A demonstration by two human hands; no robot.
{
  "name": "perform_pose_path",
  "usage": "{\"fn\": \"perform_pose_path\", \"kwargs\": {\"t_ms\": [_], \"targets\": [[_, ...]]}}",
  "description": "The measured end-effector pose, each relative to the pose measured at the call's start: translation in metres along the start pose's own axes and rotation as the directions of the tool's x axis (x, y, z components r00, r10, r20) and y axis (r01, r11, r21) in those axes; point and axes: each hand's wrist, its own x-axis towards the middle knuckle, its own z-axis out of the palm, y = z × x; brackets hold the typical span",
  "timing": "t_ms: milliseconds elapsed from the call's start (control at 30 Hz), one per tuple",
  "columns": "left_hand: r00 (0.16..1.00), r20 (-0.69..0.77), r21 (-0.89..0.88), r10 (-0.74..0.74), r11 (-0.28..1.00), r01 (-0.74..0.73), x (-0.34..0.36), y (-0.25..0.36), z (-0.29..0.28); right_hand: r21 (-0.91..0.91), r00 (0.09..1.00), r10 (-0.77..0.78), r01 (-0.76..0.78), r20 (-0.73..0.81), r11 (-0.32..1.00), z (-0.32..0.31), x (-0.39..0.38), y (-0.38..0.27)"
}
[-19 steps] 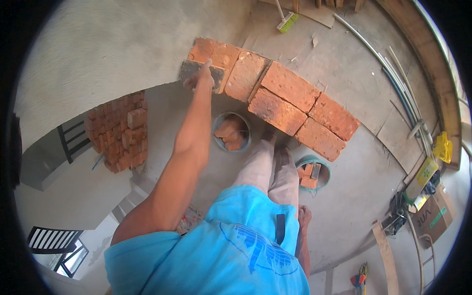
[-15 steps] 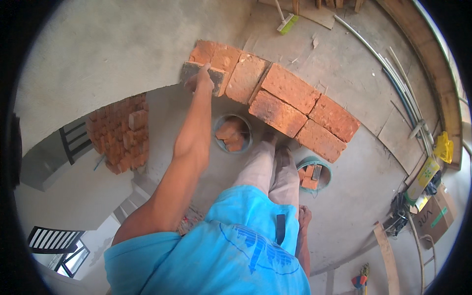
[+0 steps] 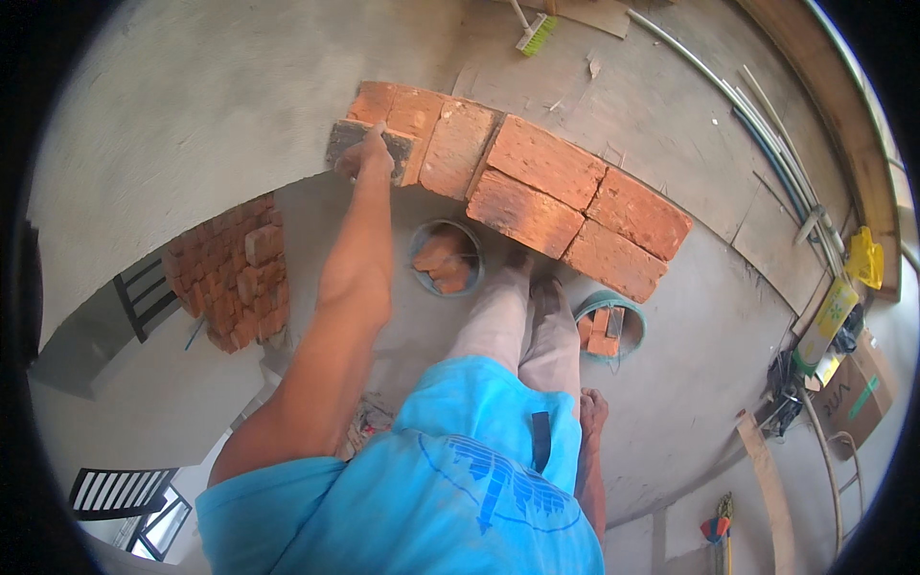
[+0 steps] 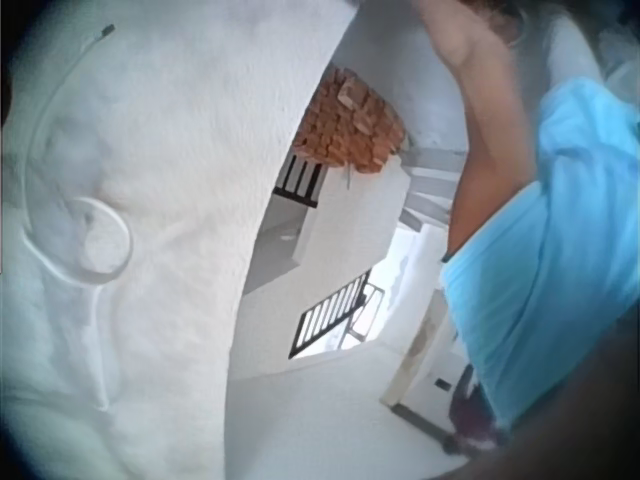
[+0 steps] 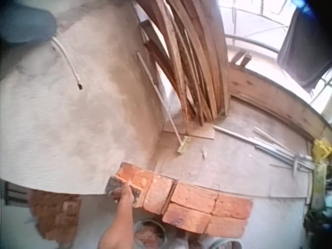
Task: The person places bricks on a curved structure and picks up additional bricks from buckets.
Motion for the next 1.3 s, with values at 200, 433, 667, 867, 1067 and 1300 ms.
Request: {"fn": "perform_pose_path", "kwargs": {"t_ms": [200, 433, 667, 867, 1067, 1300], "targets": [[1.0, 0.001, 0.084, 0.018, 0.996, -0.018, 0.001, -0.001, -0.002, 0.029, 1.0, 0.017, -0.017, 0.002, 0.999, 0.013, -0.004, 0.004], [0.999, 0.024, 0.076, 0.021, 0.997, -0.022, 0.003, -0.008, -0.006, 0.016, 1.0, 0.005, -0.005, 0.016, 1.0, 0.037, 0.002, 0.001], [0.997, -0.054, 0.089, -0.048, 0.995, 0.053, 0.004, -0.001, 0.003, -0.063, 0.998, 0.07, -0.069, 0.011, 0.996, 0.036, -0.009, 0.0], [0.99, 0.141, -0.023, -0.007, 1.0, 0.011, 0.002, -0.011, -0.012, 0.012, 0.997, -0.07, 0.069, 0.029, 0.998, 0.03, 0.008, -0.007], [0.972, 0.209, -0.148, 0.109, 0.986, -0.078, 0.024, -0.037, -0.017, 0.142, 0.999, 0.003, -0.008, 0.038, 0.99, 0.011, 0.015, -0.026], [0.938, 0.218, -0.219, 0.269, 0.95, -0.221, 0.024, -0.132, -0.053, 0.284, 0.979, -0.174, 0.196, -0.102, 0.938, -0.007, 0.029, -0.086]]}}
